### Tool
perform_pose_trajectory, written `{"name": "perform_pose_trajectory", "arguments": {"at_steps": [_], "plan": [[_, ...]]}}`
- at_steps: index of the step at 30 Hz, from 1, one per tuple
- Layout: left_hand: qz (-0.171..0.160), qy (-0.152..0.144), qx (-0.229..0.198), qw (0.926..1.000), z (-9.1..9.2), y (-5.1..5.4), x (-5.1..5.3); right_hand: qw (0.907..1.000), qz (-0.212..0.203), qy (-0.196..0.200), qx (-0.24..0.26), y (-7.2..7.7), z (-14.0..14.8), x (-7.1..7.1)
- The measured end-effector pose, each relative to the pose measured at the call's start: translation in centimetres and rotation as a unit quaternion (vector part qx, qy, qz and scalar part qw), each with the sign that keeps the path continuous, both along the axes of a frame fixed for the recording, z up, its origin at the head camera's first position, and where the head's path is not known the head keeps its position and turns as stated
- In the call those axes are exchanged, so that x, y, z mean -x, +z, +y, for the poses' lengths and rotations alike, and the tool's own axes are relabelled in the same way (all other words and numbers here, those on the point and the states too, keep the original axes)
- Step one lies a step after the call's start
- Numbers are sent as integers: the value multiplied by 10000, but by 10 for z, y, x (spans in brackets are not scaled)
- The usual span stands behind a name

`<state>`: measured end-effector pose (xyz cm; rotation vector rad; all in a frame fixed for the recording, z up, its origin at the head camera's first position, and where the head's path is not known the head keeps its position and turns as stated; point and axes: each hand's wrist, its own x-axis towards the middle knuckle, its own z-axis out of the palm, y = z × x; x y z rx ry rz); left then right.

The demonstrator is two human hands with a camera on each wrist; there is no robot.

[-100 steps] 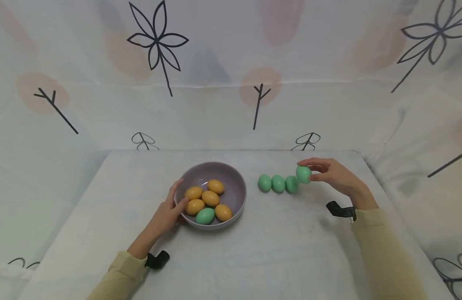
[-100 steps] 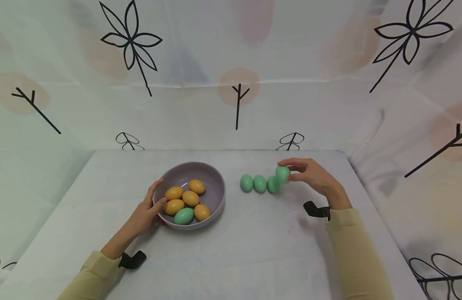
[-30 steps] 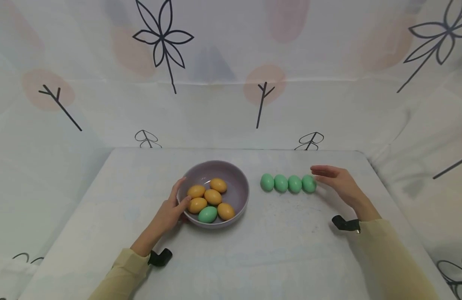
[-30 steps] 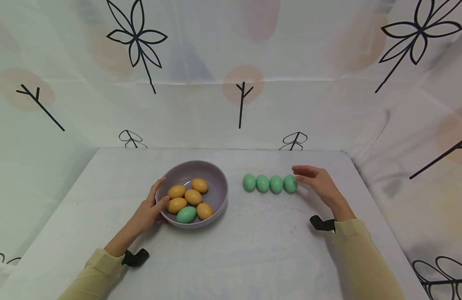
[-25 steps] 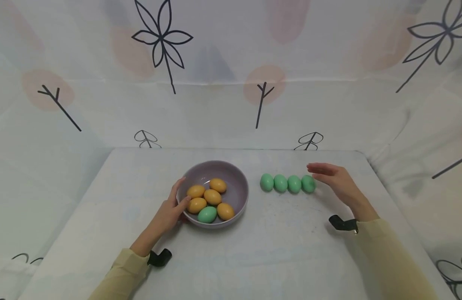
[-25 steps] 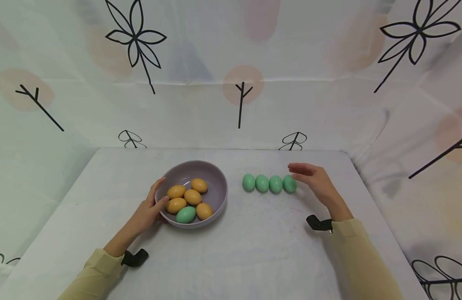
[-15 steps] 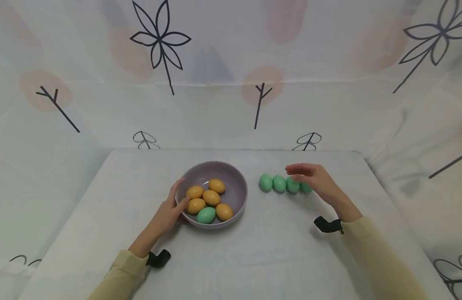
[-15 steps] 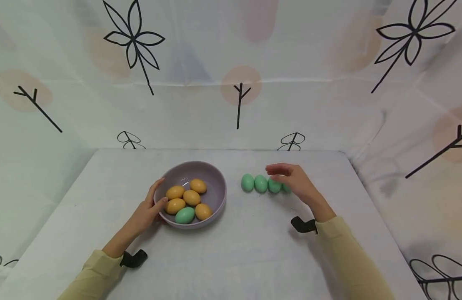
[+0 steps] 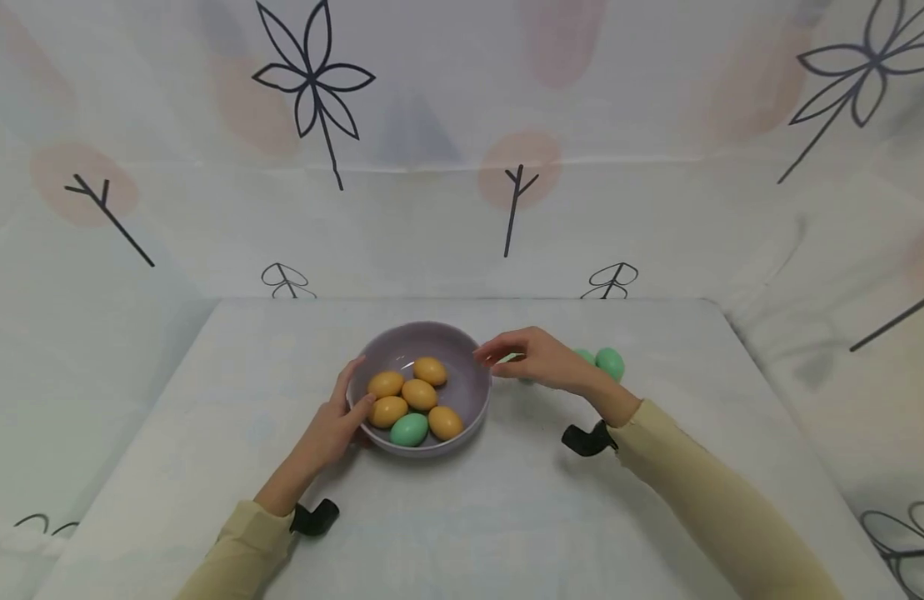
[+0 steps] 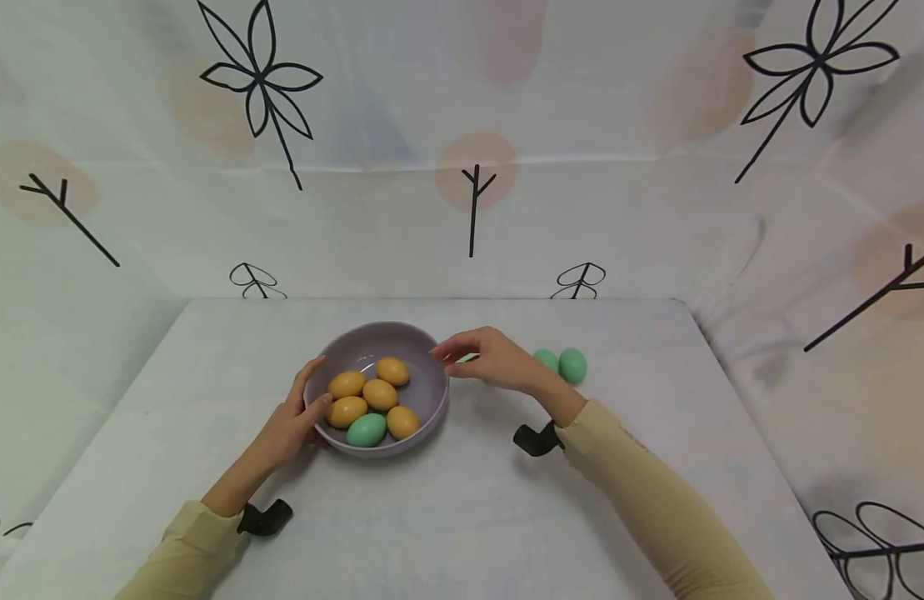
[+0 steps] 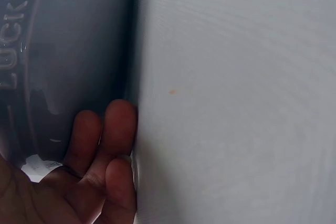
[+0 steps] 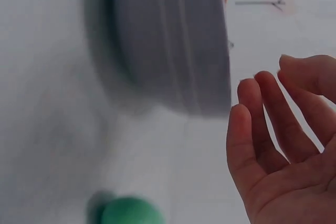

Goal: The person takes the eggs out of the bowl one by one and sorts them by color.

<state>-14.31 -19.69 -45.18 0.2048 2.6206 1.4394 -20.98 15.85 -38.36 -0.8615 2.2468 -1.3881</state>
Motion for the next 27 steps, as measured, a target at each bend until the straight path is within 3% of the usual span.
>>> {"name": "perform_pose_trajectory", "arguments": {"at_steps": [5,11,15,20,23,27], "plan": [[-81,-10,-130,9999,-1,-1,0,9966,3,802,-168,9,-42,10],[-34,-18,53,10000,-3,-3,2,9847,49,1647,-560,11,-84,26],[-60,-22,56,10000,-4,-3,3,9688,-179,2371,-701,13,-105,37],[-108,-38,-31,9999,-4,-2,5,9404,-761,3165,-985,13,-126,45],[-93,-46,-36,9999,-4,-3,7,9253,-1231,3346,-1292,11,-134,46],[-62,-11,79,9999,-4,-4,8,9186,-1364,3256,-1773,12,-141,43]]}}
